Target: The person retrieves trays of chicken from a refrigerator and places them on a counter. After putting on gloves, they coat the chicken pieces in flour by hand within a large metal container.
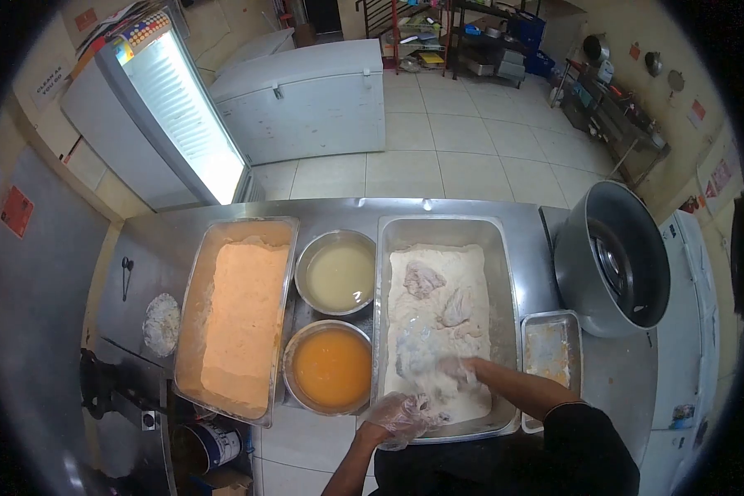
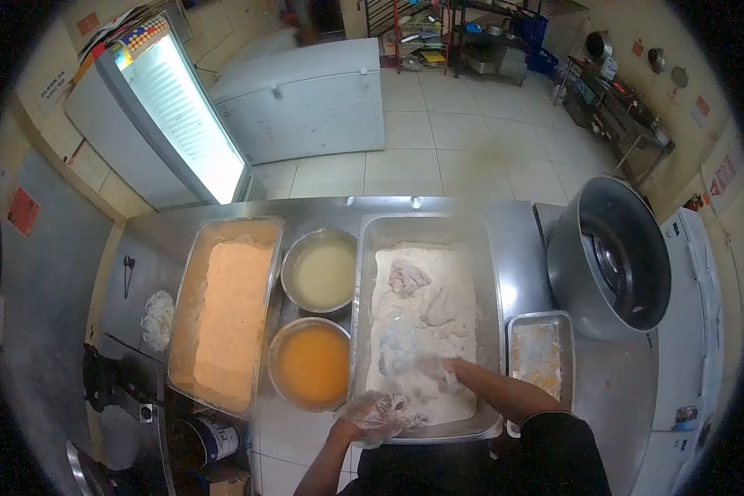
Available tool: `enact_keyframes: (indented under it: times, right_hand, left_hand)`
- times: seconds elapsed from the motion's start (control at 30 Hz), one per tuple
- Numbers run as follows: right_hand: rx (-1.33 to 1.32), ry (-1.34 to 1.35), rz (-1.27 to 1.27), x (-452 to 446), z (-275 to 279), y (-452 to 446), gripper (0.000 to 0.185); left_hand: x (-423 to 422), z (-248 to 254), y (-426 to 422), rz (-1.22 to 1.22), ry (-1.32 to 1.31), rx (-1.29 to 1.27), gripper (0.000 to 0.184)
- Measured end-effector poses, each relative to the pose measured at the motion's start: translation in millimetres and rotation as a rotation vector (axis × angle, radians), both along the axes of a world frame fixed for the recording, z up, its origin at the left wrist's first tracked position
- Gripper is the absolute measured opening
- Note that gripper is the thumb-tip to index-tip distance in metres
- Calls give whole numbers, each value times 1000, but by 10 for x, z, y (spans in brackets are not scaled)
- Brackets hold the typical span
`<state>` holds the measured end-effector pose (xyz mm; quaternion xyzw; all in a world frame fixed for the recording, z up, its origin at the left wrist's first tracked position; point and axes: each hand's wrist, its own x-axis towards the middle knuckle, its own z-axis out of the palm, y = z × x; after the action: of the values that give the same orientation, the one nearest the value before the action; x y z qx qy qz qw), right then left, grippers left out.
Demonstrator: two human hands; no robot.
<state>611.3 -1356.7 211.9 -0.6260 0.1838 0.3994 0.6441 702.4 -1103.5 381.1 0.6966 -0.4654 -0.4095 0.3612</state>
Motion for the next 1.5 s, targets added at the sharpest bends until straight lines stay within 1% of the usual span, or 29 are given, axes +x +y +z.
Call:
enact_keyframes:
  times: [0.03, 0.07, 0.13, 0.2, 0.23, 0.3, 0.33, 0.4, 0.43, 0.5, 0.53, 0.6, 0.63, 0.7, 0.8, 0.83, 0.9, 0.93, 1.0, 1.03, 1.1, 1.17, 1.23, 1.27, 1.33, 1.37, 1.43, 1.47, 1.5]
  right_hand:
    - [-27, 7, -128, 221, 340, -73, 58]
    - [-60, 6, -273, 450, 710, -132, 58]
    - [-147, -68, -552, 862, 1367, -202, 59]
    - [-192, -548, -691, 1090, 1406, -313, 68]
    - [-192, -551, -690, 1219, 1123, -515, 68]
    - [-1137, -644, -530, 1505, 247, -1002, 73]
    - [-1135, -650, -534, 1546, 128, -977, 73]
    - [-1628, -769, -28, 1500, 9, -805, 68]
    - [-1626, -772, -23, 1471, 6, -711, 68]
    - [-1785, -992, -36, 1419, 268, -390, 60]
    - [-1779, -986, -32, 1450, 250, -357, 60]
    - [-1668, -548, 469, 1556, 185, -404, 51]
    - [-1668, -538, 463, 1589, 156, -471, 51]
    - [-1411, -540, 377, 1724, 120, -655, 39]
    - [-1410, -743, 463, 1941, 327, -1090, 35]
    - [-1407, -742, 457, 1926, 383, -1103, 35]
    - [-1277, -550, 58, 1800, 636, -1102, 42]
    - [-1278, -548, 60, 1750, 719, -1067, 42]
    - [-1275, -422, -226, 1611, 696, -942, 51]
    - [-1275, -421, -223, 1580, 639, -826, 51]
    - [-1531, -725, -201, 1446, 313, -531, 50]
    - [-1851, -905, 184, 1350, -997, -613, 45]
    - [-1371, -631, -13, 1301, -430, -320, 34]
    - [-1376, -626, -24, 1225, -145, -287, 34]
    - [-1258, -554, 200, 1222, 370, -269, 28]
    - [-1214, -471, 95, 1234, 432, -272, 28]
    - [-1189, -450, 50, 1227, 626, -324, 30]
    - [-1163, -424, 18, 1210, 673, -355, 32]
    - [-1227, -558, 75, 1189, 572, -433, 32]
  left_hand:
    - [9, 38, -22, -32, 75, 208, 37]
    - [-2, -17, -30, -25, 77, 208, 37]
    - [-47, -224, -64, -170, -249, 113, 40]
    - [-119, -330, -126, -157, -244, 122, 41]
    - [-156, -390, -147, -151, -239, 133, 41]
    - [-222, -625, -132, -120, -270, 114, 42]
    - [-212, -687, -124, -89, -298, 94, 42]
    - [-188, -575, -139, -71, -276, 98, 44]
    - [-178, -535, -154, -56, -249, 101, 46]
    - [-141, -535, -169, -26, -154, 150, 48]
    - [-153, -550, -162, -1, -62, 199, 52]
    - [-158, -741, -151, -46, -89, 230, 53]
    - [-175, -836, -156, -89, -123, 250, 55]
    - [-172, -821, -210, -119, -129, 282, 56]
    - [-125, -551, -204, -99, -104, 301, 59]
    - [-117, -463, -199, -66, -77, 277, 60]
    - [-105, -472, -185, -62, -62, 274, 59]
    - [-104, -485, -190, -50, -43, 267, 58]
    - [-120, -617, -140, -23, -13, 248, 58]
    - [-123, -711, -118, 2, 12, 228, 59]
    - [-154, -981, -72, -29, -50, 219, 59]
    - [-172, -988, -134, -83, -115, 194, 59]
    - [-116, -788, -202, -58, -154, 298, 53]
    - [-144, -844, -220, -69, -158, 296, 53]
    - [-142, -1002, -201, -40, -96, 383, 52]
    - [-112, -982, -183, -48, -109, 388, 52]
    - [-117, -942, -159, -82, -146, 187, 59]
    - [-134, -967, -167, -83, -143, 192, 59]
    - [-151, -1012, -191, -69, -174, 251, 54]
